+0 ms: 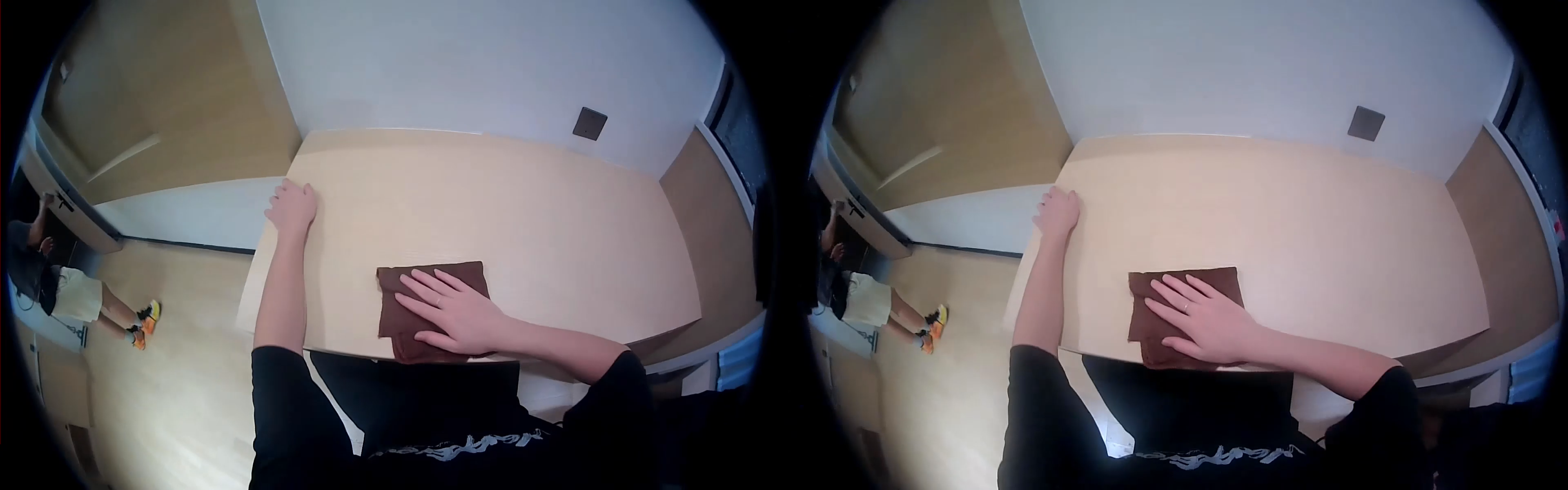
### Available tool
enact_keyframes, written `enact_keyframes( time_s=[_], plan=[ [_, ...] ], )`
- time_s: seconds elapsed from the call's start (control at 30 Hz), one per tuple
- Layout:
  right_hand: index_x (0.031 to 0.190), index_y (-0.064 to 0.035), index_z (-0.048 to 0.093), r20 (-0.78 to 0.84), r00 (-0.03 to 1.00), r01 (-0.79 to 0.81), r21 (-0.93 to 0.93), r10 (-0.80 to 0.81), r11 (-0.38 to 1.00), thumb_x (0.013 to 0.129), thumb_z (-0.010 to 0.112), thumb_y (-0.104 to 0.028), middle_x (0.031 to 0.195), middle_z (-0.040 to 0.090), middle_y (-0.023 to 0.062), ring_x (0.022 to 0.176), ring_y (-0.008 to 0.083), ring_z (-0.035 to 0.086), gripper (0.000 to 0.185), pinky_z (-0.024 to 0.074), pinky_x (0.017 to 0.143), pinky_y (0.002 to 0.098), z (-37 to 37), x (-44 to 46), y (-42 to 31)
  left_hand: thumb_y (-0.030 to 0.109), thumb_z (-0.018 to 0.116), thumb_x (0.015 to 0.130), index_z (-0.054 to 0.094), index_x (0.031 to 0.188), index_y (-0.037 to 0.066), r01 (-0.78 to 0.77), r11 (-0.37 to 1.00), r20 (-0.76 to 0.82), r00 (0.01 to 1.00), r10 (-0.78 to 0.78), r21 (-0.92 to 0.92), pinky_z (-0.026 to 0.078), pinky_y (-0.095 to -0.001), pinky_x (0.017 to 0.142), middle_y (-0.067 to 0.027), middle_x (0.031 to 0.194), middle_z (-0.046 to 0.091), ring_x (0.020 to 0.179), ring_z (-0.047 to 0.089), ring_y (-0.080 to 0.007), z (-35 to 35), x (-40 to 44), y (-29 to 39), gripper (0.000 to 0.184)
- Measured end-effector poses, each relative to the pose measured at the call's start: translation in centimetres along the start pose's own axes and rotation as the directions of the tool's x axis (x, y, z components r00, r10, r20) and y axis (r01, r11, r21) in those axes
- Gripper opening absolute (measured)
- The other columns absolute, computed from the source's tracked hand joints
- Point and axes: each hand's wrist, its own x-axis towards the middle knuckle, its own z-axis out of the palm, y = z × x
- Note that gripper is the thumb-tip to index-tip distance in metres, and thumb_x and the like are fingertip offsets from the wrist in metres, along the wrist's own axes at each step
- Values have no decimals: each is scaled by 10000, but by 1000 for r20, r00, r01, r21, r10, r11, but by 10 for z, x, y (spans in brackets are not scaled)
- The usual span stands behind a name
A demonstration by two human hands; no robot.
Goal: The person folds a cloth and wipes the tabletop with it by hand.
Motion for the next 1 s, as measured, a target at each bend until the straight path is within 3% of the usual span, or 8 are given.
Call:
enact_keyframes(
  time_s=[0.13,0.33,0.53,0.67,0.77,0.83,0.9,1.0],
  plan=[
    [1423,-36,382,-25,998,-58,-55,57,997,955,466,-410,1496,328,189,1404,322,282,605,207,1155,459,0,21,41,412,460,935,478,1215,14,-73,990,-40,996,78,117,436,-550,840,-187,1182,547,1091,542,-357,-1,-9,-1,487],
    [1435,-62,380,-141,952,-278,-28,271,960,953,416,-461,1511,308,186,1413,323,257,627,200,1158,426,7,127,182,395,452,942,470,1214,14,-85,990,-35,995,90,116,436,-541,830,-188,1170,539,1069,538,-352,-3,-9,0,469],
    [1435,-98,400,-117,956,-277,-47,270,960,924,428,-536,1518,310,169,1423,300,249,674,206,1156,418,2,200,258,373,465,927,456,1221,16,-68,993,-65,995,74,94,416,-527,841,-179,1128,537,1070,528,-335,-6,-11,3,461],
    [1436,-112,403,-74,957,-280,7,280,960,917,450,-517,1523,305,157,1422,289,253,661,203,1157,420,-4,208,268,358,474,918,459,1204,20,-74,991,-117,989,87,109,411,-524,838,-168,1097,534,1057,529,-326,-14,-10,6,443],
    [1438,-111,399,-120,917,-385,-15,380,923,918,441,-508,1527,297,153,1421,292,253,656,199,1158,423,2,208,253,330,479,917,444,1260,15,-29,999,23,999,29,23,388,-551,909,-196,1199,520,1150,495,-348,-18,-10,7,466],
    [1467,-35,290,-163,912,-388,-49,376,920,925,426,-507,1518,297,179,1417,305,254,732,198,1160,415,3,198,224,328,490,918,421,1328,14,-181,980,-132,973,190,81,327,-567,1014,-215,1343,456,1281,407,-357,0,1,-4,522],
    [1460,72,187,-172,930,-329,11,326,944,925,443,-503,1506,283,232,1415,321,251,826,200,1162,400,2,171,190,335,498,916,419,1346,16,-293,955,-146,944,297,49,294,-563,1050,-205,1391,419,1322,362,-353,-1,1,3,541],
    [1406,123,271,-170,971,-176,-22,169,984,935,452,-472,1482,270,302,1396,406,250,780,202,1160,426,15,117,132,353,510,912,432,1348,10,-451,893,-164,880,446,9,267,-547,1087,-185,1438,385,1361,320,-344,16,-7,6,560]
  ],
)
